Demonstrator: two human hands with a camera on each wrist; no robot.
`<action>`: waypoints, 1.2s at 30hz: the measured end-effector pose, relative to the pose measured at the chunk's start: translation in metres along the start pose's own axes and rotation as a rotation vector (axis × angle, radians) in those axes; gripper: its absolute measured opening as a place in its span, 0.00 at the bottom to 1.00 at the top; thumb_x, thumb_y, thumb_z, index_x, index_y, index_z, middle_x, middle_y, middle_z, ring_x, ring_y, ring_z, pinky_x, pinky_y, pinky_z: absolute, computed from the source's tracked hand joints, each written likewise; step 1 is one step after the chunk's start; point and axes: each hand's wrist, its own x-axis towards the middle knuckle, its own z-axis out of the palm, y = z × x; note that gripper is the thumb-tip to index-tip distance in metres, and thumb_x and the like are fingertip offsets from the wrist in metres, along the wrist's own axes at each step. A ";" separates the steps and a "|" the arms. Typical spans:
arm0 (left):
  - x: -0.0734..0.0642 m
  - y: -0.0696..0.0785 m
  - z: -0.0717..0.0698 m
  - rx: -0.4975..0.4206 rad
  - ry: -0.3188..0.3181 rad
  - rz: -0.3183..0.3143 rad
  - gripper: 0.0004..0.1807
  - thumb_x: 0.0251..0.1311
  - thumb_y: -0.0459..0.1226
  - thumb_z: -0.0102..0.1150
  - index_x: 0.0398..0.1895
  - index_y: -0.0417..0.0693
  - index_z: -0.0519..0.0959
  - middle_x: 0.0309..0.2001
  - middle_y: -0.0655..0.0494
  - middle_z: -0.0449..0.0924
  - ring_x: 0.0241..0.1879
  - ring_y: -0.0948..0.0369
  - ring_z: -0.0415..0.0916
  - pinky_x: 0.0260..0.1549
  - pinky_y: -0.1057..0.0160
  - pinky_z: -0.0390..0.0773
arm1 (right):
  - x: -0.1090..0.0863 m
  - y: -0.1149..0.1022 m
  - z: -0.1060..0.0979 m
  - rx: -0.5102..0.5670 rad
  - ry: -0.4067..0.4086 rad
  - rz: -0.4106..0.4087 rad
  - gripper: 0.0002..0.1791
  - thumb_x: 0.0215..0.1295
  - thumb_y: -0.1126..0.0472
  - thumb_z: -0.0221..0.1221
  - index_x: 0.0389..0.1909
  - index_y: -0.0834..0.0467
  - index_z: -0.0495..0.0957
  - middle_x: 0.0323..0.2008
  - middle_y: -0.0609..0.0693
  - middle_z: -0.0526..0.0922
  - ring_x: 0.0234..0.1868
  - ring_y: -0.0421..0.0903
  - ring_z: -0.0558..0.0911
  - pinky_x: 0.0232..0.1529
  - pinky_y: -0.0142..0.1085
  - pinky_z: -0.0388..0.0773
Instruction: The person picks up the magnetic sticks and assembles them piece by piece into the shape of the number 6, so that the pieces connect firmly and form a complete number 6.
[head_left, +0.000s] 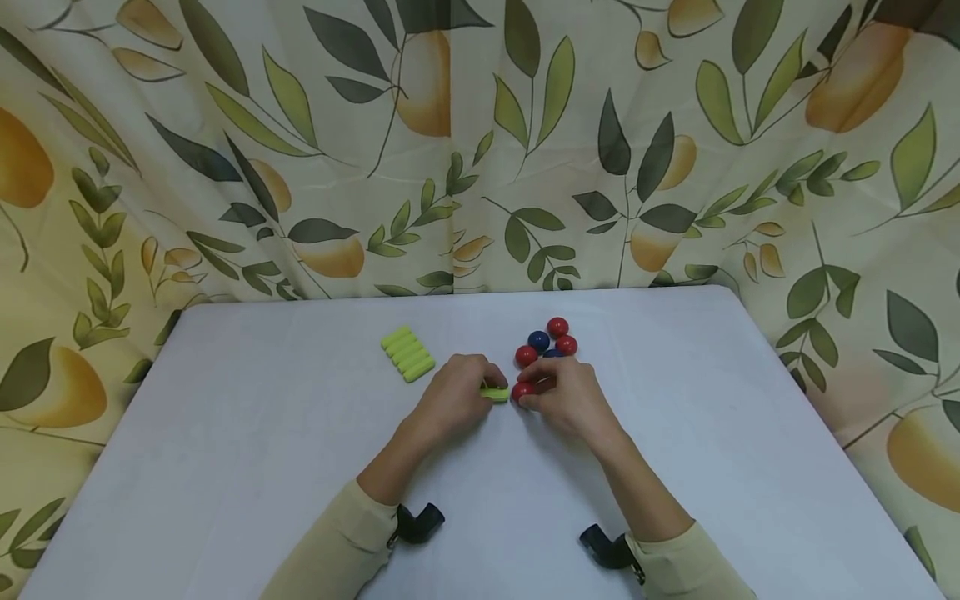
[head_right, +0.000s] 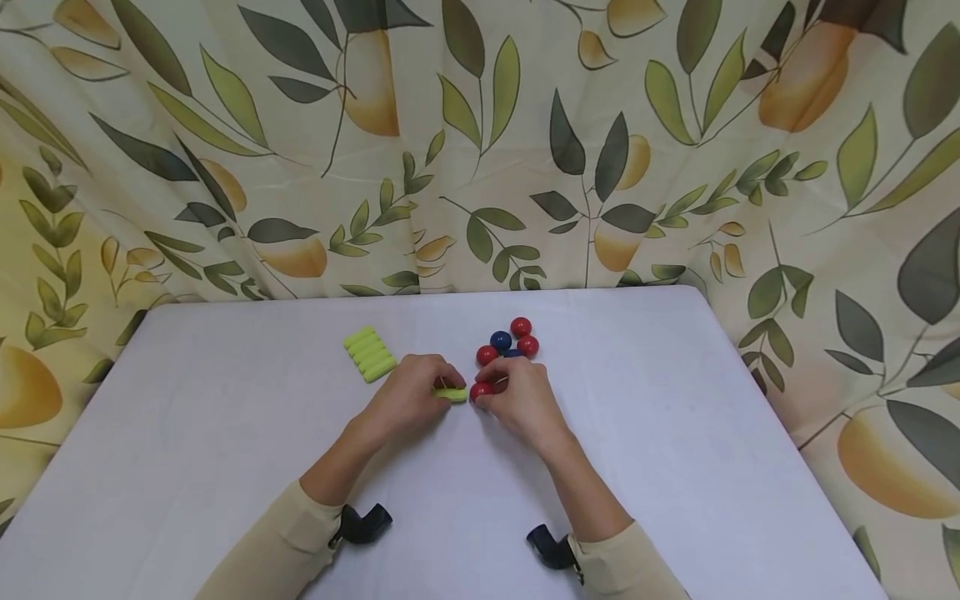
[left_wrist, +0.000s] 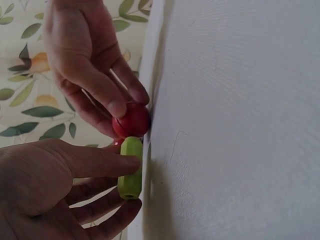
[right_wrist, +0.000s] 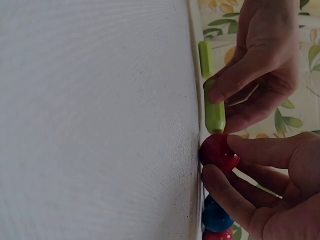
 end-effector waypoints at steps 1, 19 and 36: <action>0.000 0.000 0.000 -0.003 -0.002 0.003 0.13 0.60 0.26 0.69 0.46 0.45 0.90 0.43 0.54 0.87 0.45 0.59 0.80 0.50 0.60 0.83 | 0.000 0.000 0.000 0.000 0.001 -0.001 0.14 0.58 0.64 0.75 0.46 0.55 0.88 0.41 0.54 0.89 0.44 0.51 0.86 0.39 0.39 0.86; 0.001 0.003 -0.002 -0.002 -0.011 0.011 0.13 0.60 0.26 0.69 0.47 0.44 0.90 0.42 0.54 0.87 0.44 0.59 0.80 0.49 0.60 0.82 | 0.001 0.000 0.001 0.007 0.008 -0.006 0.15 0.58 0.64 0.75 0.47 0.55 0.88 0.41 0.53 0.90 0.43 0.50 0.87 0.41 0.39 0.87; 0.002 0.000 -0.004 -0.010 -0.043 -0.005 0.14 0.60 0.28 0.70 0.48 0.47 0.90 0.42 0.57 0.86 0.43 0.61 0.80 0.49 0.62 0.81 | 0.002 0.004 -0.002 0.014 -0.007 -0.023 0.16 0.58 0.63 0.75 0.48 0.55 0.88 0.41 0.53 0.90 0.44 0.50 0.87 0.41 0.40 0.86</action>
